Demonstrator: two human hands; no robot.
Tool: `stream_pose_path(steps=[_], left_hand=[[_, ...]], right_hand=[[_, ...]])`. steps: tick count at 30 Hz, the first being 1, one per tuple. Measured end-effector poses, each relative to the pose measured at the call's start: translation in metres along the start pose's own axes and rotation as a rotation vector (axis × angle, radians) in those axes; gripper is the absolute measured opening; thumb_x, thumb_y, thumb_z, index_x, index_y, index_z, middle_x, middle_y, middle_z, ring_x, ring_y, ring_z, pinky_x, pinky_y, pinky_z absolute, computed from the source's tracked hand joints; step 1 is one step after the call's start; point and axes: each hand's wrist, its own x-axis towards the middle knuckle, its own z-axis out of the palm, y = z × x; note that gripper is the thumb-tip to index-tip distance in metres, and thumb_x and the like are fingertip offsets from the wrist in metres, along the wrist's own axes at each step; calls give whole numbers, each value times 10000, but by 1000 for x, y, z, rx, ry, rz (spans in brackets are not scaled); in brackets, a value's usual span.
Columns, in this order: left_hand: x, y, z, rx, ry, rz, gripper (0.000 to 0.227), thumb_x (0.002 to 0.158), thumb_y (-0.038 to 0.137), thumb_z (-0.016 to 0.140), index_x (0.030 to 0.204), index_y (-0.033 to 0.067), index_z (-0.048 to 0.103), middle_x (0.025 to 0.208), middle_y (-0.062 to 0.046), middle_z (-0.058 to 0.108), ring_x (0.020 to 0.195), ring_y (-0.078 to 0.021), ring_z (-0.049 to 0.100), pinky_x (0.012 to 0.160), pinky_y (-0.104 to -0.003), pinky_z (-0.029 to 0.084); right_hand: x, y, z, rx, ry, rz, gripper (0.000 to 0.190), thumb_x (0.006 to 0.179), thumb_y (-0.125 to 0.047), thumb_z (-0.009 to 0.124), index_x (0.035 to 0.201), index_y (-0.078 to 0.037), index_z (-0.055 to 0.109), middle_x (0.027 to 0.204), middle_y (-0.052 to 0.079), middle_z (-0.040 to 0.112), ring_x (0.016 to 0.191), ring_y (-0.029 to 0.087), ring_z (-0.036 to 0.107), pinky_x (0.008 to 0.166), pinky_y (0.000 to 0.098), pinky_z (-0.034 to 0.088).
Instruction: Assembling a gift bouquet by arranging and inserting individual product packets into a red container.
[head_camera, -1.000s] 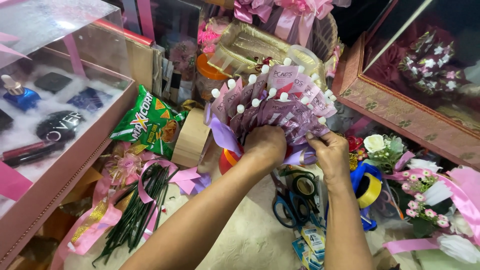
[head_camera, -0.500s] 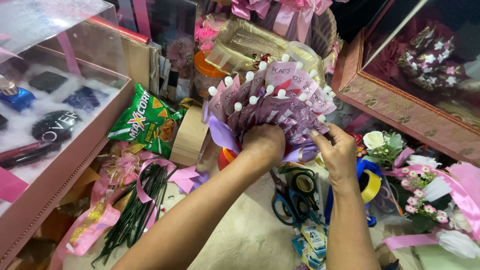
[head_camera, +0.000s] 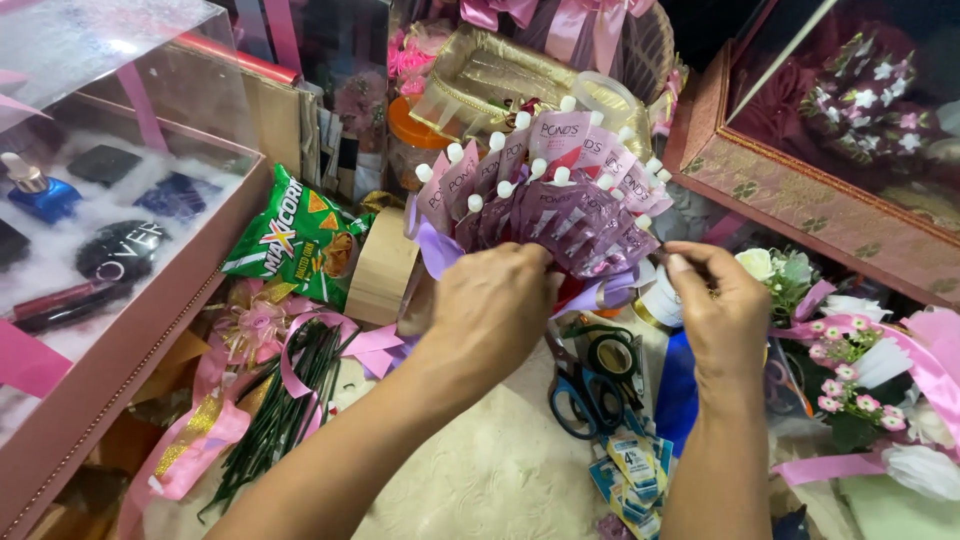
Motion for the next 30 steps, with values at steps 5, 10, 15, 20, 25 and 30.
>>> stream_pose_path(steps=[5,10,15,20,25,30], left_hand=[[-10,-7,-85,-162,5,-119,223,986,336,633,1071,176,764,916,-11,808,675,-186,752,531,-355,593],[-31,-24,-115,-210,289,-17,89,964,257,733,1016,190,758,852,-1,786,607,-130,711,599,-338,521],[-39,-28,-117,-341,222,-52,139,953,201,717,1032,104,778,872,-22,807,640,-120,750,603,-274,592],[-47,-29,-114,-325,173,1,167,967,257,694,1024,126,780,857,8,814,638,-104,752,603,-289,576],[-73,-31,-57,-347,22,-13,112,946,179,699,1006,168,793,827,13,814,598,-93,717,609,-271,618],[-142,-46,46,-337,-284,7,233,886,266,717,1075,135,757,1023,-67,751,835,-336,719,691,-479,555]], right_hand=[[-27,-35,-9,94,70,67,182,1006,-59,591,1122,-60,732,1041,72,747,1016,153,686,937,288,558],[-43,-46,8,-67,47,-104,186,974,-64,657,1131,-65,758,1080,76,733,989,183,635,947,321,494],[-5,-64,42,-404,109,-587,323,994,-181,653,1285,-55,714,1241,164,655,1159,347,538,991,496,408],[8,-78,38,-528,14,-520,355,953,-236,693,1287,-123,731,1327,139,624,1263,383,475,1016,611,348],[-41,-80,-31,-377,36,-605,279,1024,-32,691,1276,82,732,1269,261,683,1184,391,616,1051,532,469],[-124,-12,-55,-468,-180,-65,360,939,-204,615,1263,-92,724,1216,111,736,1086,311,670,967,436,497]])
